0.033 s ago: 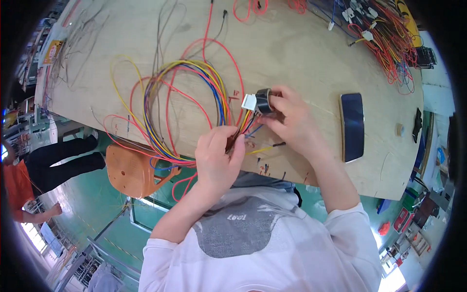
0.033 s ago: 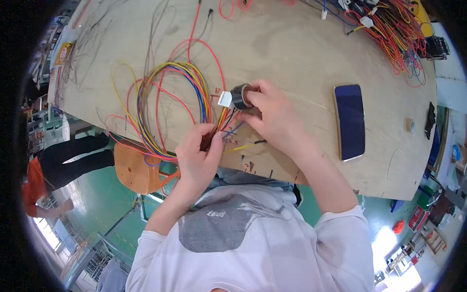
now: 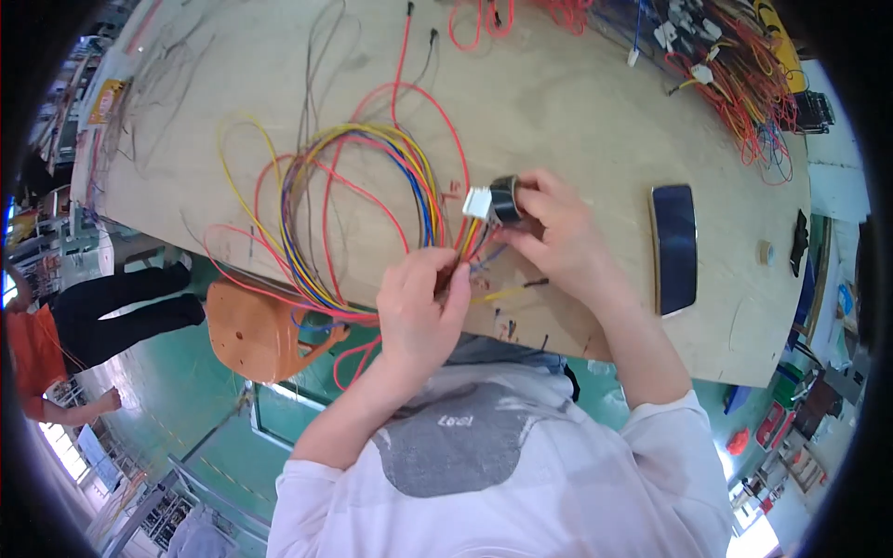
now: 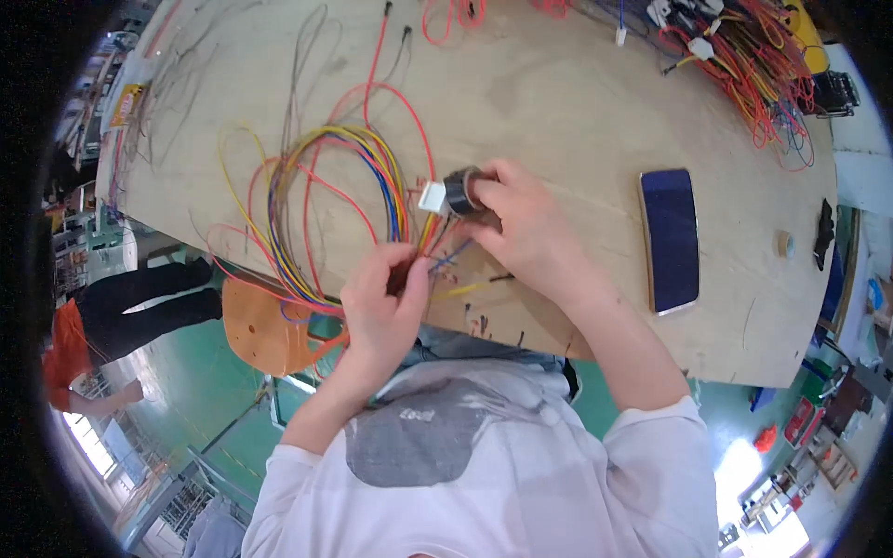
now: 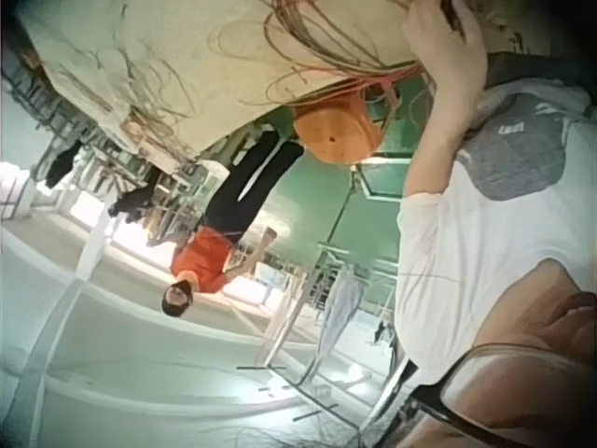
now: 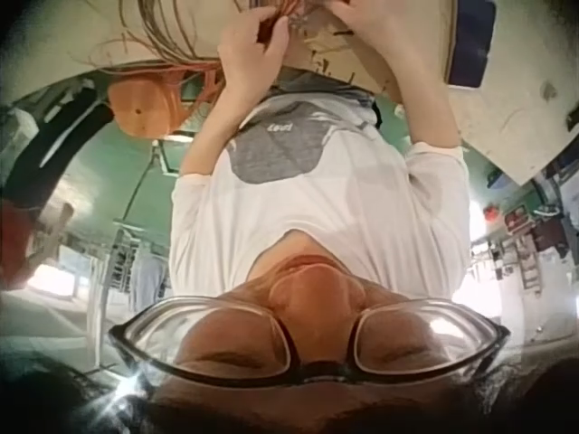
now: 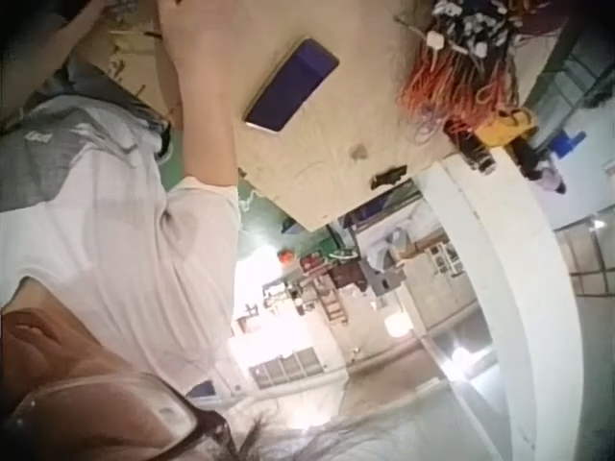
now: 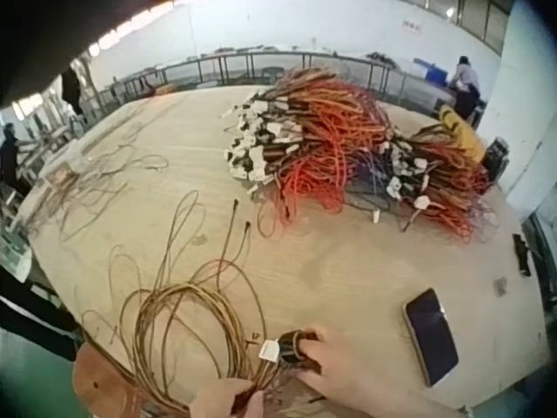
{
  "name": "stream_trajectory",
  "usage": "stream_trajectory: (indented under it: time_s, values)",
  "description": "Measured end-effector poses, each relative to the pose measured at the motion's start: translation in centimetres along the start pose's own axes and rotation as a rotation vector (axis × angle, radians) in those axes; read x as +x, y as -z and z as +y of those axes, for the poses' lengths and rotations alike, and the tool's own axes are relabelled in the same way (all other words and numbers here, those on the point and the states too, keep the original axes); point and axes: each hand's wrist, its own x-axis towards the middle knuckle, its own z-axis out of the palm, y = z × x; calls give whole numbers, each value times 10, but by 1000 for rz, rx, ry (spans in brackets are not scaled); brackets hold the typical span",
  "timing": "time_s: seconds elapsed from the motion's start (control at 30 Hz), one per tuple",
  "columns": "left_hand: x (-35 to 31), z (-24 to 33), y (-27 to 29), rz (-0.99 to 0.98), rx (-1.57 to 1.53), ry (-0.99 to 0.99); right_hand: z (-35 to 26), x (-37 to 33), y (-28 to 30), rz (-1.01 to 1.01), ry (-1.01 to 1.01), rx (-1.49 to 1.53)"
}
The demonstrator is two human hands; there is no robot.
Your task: Wrapping bundles of electrical wires with tape to create a wire harness.
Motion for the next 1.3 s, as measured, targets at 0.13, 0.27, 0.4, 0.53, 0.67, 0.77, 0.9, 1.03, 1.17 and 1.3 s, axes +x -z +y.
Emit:
stream_trajectory:
  time_s: [0.13,0.27,0.4,0.53,0.67,0.77,0.9,1.03,1.17,1.3]
  values:
    - [1,0,1,68,-33,-83,-4,20,6,-82,116,0]
    - [-2,-3,0,139,-58,-133,-8,28,20,-190,148,37]
    - [-5,-4,-3,193,-228,-60,-13,28,27,-287,33,-129]
    - [-2,0,0,53,-89,8,-18,25,22,-217,8,154]
    - [5,5,3,-77,49,34,-15,20,24,-175,50,209]
    - [8,6,5,-68,-191,152,-10,17,24,-176,-46,268]
    - [6,2,7,-24,-431,213,-8,14,19,-183,-92,310]
    - [1,-2,8,-2,-539,259,-8,10,20,-165,-333,403]
    - [-6,1,10,23,-348,50,-5,13,25,-182,-227,262]
    - [-10,5,9,171,-521,217,-2,21,29,-183,36,71]
